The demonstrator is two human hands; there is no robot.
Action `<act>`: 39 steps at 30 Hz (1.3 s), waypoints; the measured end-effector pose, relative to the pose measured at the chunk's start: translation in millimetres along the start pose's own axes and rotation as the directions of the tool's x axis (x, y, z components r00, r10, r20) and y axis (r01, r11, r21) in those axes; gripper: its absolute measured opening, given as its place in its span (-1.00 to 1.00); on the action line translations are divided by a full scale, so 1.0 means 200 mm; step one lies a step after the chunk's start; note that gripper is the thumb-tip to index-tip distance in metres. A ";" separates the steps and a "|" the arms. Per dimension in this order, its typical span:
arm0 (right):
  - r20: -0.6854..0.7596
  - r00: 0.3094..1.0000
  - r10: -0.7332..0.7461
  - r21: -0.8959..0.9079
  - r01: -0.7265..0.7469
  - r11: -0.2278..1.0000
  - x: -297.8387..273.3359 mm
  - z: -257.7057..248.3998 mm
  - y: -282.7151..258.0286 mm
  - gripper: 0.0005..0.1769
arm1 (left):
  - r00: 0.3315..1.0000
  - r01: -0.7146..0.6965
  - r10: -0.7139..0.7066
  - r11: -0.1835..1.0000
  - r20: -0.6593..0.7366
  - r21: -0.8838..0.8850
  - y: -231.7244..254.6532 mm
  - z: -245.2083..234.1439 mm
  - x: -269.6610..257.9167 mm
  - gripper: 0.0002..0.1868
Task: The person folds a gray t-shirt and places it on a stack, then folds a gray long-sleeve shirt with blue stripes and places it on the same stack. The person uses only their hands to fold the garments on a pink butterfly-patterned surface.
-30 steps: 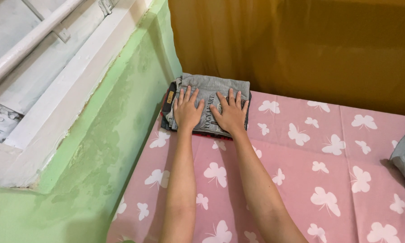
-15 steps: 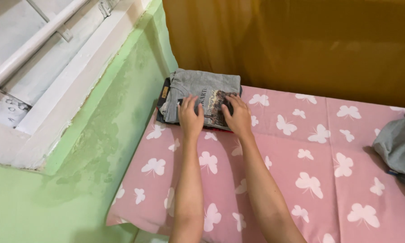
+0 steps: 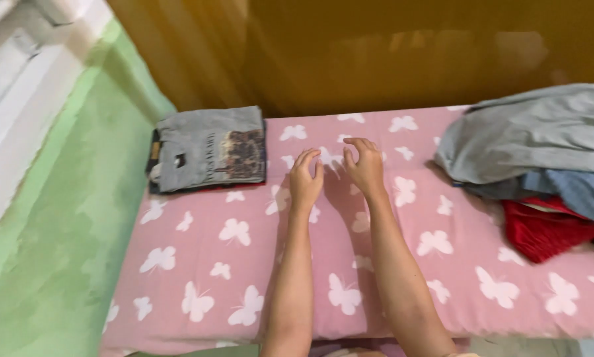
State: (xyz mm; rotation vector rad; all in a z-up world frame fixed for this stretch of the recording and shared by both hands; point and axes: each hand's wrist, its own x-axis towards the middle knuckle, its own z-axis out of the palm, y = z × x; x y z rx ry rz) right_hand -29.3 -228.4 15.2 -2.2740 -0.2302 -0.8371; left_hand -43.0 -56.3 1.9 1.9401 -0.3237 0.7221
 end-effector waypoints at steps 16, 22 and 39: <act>-0.170 0.966 0.197 -0.214 -0.231 0.949 -0.33 -0.79 0.61 -0.58 | 0.891 0.035 0.045 0.985 0.451 -0.168 0.52 0.76 -0.31 -0.72; -0.164 0.958 0.236 -0.444 -0.285 0.850 -0.38 -0.68 0.71 -0.54 | 0.825 -0.165 0.111 0.985 0.554 0.048 0.44 0.88 -0.38 -0.61; -0.306 0.951 0.050 -0.240 -0.127 0.962 -0.29 -0.65 0.56 -0.86 | 0.809 0.064 -0.013 0.996 0.588 -0.065 0.62 0.75 -0.26 -0.26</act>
